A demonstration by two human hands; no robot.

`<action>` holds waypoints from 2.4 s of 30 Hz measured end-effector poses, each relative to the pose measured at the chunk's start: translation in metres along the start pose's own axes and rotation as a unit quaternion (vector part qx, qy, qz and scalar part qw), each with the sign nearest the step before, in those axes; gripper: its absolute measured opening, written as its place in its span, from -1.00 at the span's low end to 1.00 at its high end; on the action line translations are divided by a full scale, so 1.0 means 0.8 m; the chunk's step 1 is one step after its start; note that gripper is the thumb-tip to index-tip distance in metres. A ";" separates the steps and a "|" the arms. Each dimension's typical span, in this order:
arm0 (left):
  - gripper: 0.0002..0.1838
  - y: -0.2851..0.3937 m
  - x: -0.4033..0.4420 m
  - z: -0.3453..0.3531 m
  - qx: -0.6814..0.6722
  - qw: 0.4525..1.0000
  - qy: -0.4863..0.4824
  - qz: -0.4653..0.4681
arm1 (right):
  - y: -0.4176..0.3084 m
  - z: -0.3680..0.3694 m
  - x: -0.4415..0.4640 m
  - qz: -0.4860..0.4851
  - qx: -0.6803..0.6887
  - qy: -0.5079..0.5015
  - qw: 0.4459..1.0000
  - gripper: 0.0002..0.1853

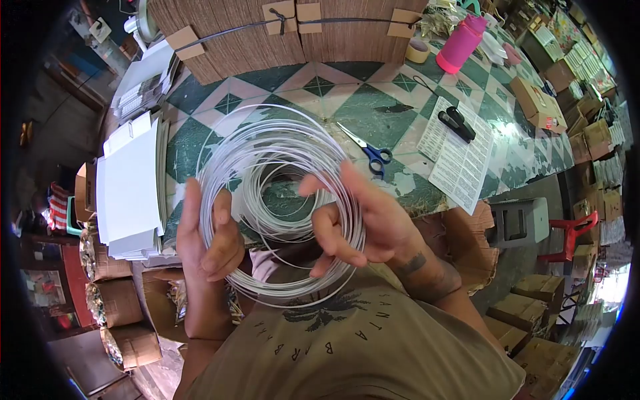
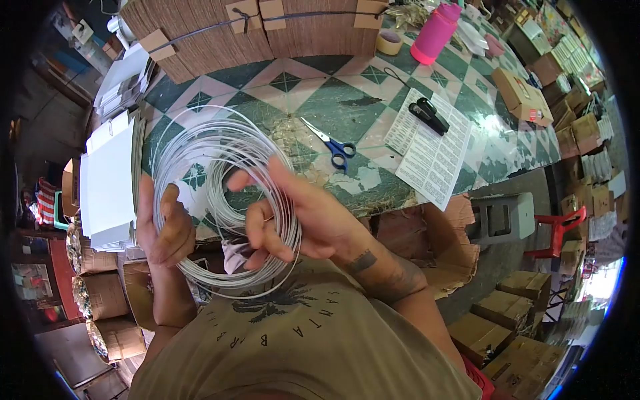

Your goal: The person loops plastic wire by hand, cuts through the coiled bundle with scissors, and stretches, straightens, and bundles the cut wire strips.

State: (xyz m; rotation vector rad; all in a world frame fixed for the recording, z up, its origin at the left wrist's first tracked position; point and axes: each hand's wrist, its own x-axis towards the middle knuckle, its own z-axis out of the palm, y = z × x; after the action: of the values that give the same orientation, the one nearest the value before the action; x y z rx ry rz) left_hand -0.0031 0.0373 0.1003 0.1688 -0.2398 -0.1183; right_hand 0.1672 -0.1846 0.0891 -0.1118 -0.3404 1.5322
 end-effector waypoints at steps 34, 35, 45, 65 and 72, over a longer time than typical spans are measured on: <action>-0.34 -0.014 0.000 0.003 0.006 0.998 -0.008 0.056 | -0.004 0.000 0.006 -0.019 0.018 -0.034 0.999 -0.46; -0.33 -0.015 0.004 0.011 0.053 0.998 -0.011 0.044 | -0.003 -0.014 0.006 -0.012 0.030 -0.080 0.996 -0.43; -0.29 0.001 -0.033 -0.012 0.055 0.998 0.032 -0.001 | -0.003 0.007 -0.002 -0.032 -0.016 -0.027 0.999 -0.34; -0.32 -0.041 -0.088 -0.025 0.202 0.957 0.194 0.078 | 0.026 0.024 -0.036 -0.128 -0.162 0.238 0.949 -0.39; -0.36 -0.037 -0.060 -0.014 0.048 0.984 0.152 0.082 | 0.041 0.020 -0.025 -0.138 -0.346 0.361 0.855 -0.44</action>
State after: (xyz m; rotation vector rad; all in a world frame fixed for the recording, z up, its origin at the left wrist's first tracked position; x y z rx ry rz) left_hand -0.0496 0.0169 0.0732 0.2586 0.0461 0.0823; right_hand 0.1314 -0.2048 0.0922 -1.1304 -0.2674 0.9239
